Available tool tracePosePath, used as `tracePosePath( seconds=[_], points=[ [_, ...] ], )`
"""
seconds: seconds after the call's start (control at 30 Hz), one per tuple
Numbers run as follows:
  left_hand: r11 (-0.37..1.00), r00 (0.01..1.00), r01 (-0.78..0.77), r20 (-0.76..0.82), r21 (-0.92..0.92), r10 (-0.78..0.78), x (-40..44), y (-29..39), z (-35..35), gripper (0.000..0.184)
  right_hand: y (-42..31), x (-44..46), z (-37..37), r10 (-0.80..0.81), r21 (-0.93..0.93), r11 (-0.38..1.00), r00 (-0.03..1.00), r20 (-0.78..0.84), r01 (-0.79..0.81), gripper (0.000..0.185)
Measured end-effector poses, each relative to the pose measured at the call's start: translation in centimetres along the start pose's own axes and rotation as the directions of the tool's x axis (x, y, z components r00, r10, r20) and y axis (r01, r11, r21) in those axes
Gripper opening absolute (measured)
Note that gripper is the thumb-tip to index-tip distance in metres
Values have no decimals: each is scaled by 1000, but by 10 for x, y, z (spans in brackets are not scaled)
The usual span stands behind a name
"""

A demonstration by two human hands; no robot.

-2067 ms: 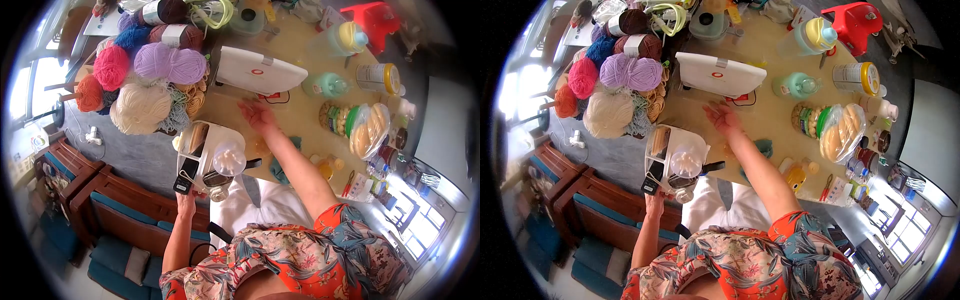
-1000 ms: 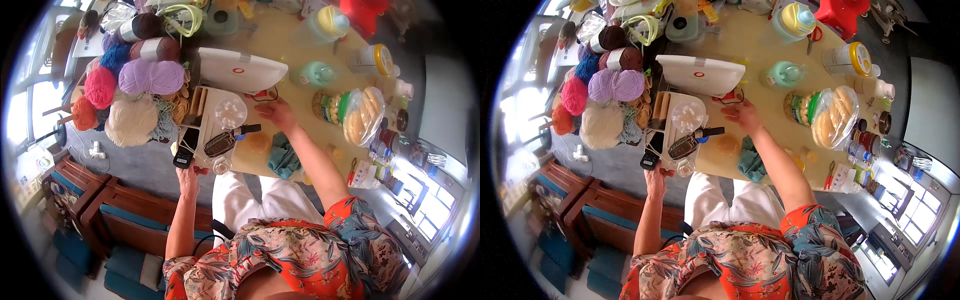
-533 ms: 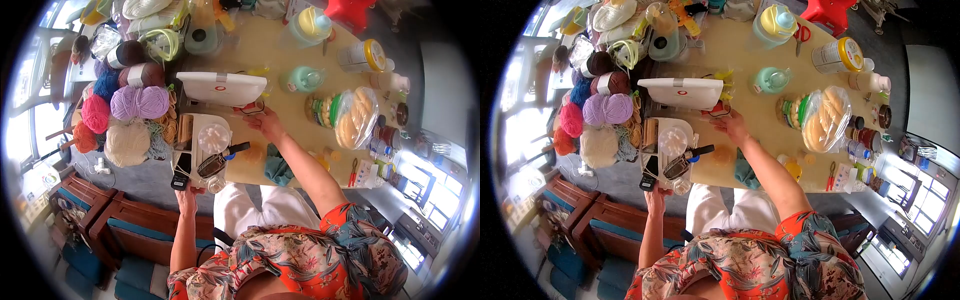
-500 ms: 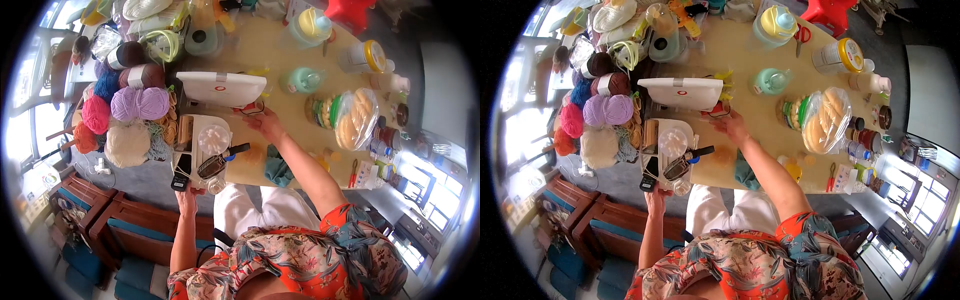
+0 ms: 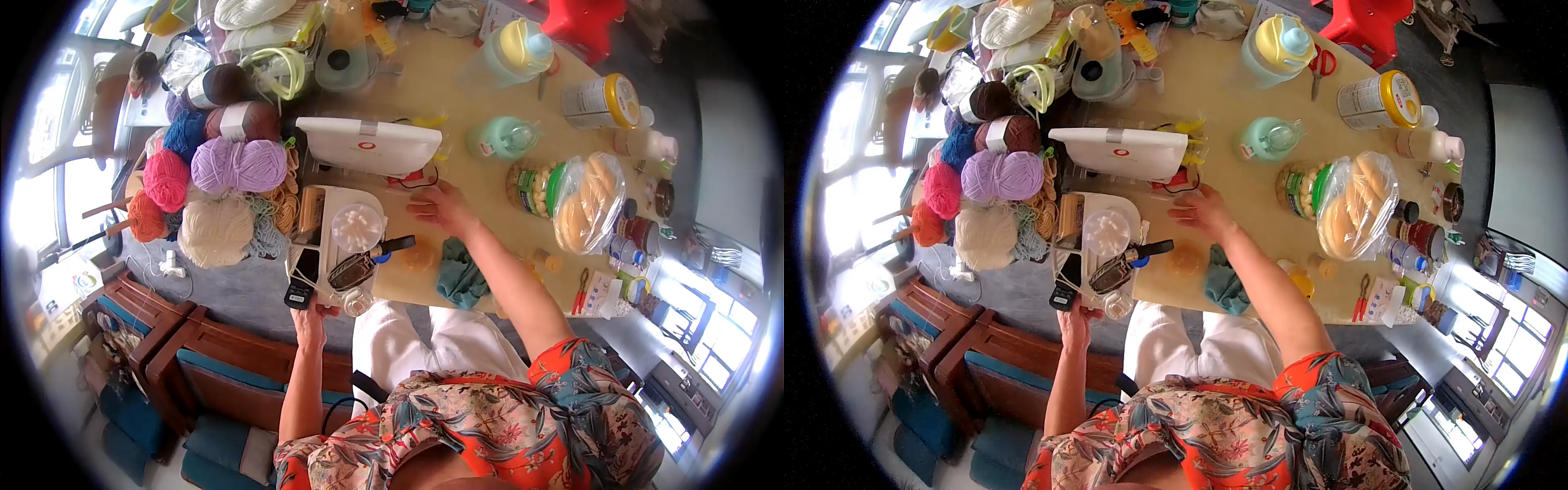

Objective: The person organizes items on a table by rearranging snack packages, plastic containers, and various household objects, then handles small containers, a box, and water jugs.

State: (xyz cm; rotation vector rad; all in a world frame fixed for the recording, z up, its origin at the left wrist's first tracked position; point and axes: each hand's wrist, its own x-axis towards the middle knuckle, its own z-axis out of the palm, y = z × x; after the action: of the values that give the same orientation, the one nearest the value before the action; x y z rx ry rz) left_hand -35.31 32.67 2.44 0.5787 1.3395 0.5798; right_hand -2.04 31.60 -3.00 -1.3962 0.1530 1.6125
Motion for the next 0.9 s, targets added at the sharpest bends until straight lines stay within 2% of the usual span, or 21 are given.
tracePosePath(
  seconds=[0.03,0.07,0.13,0.17,0.2,0.27,0.33,0.43,0.53,0.57,0.73,0.83,0.9],
  points=[
    [1000,1000,-2,2,1,2,1,-2,-1,22,-5,-7,-2,29,-82,996,999,-29,-31,51],
    [1000,1000,-3,2,0,3,1,-3,-2,22,-9,-16,-5,-36,-243,970,994,-107,10,50],
    [999,1000,4,11,31,-4,0,0,-2,22,-22,-40,-4,-203,-550,833,955,-218,51,48],
    [999,1000,6,16,45,-6,0,1,-1,22,-20,-47,-12,-438,-641,725,886,-150,250,44],
    [999,1000,4,27,44,-5,2,-2,-5,22,-18,-51,-17,-640,-709,566,766,-58,420,40],
    [999,1000,8,23,51,-9,3,-4,-6,23,-59,-91,25,-775,-742,427,633,-4,518,37],
    [997,1000,16,26,78,-18,1,-5,-7,24,-94,-97,51,-901,-812,39,372,223,582,37],
    [997,1000,-2,14,81,1,2,-4,-5,28,-113,-70,82,-884,-768,-45,332,329,639,36],
    [997,999,-24,32,77,22,0,-2,-3,28,-88,-58,93,-759,-789,-65,483,436,611,39],
    [997,999,-21,37,73,19,0,-3,-3,28,-77,-59,93,-740,-775,-153,449,501,613,38],
    [997,998,-39,57,72,34,3,-9,-7,28,-54,-74,98,-753,-804,-180,447,483,566,37],
    [996,997,-42,64,78,37,4,-9,-7,27,-51,-70,95,-717,-857,-151,542,438,493,38],
    [995,995,-40,91,89,32,6,-9,-11,26,-53,-62,96,-732,-844,-89,540,415,529,36]
  ],
)
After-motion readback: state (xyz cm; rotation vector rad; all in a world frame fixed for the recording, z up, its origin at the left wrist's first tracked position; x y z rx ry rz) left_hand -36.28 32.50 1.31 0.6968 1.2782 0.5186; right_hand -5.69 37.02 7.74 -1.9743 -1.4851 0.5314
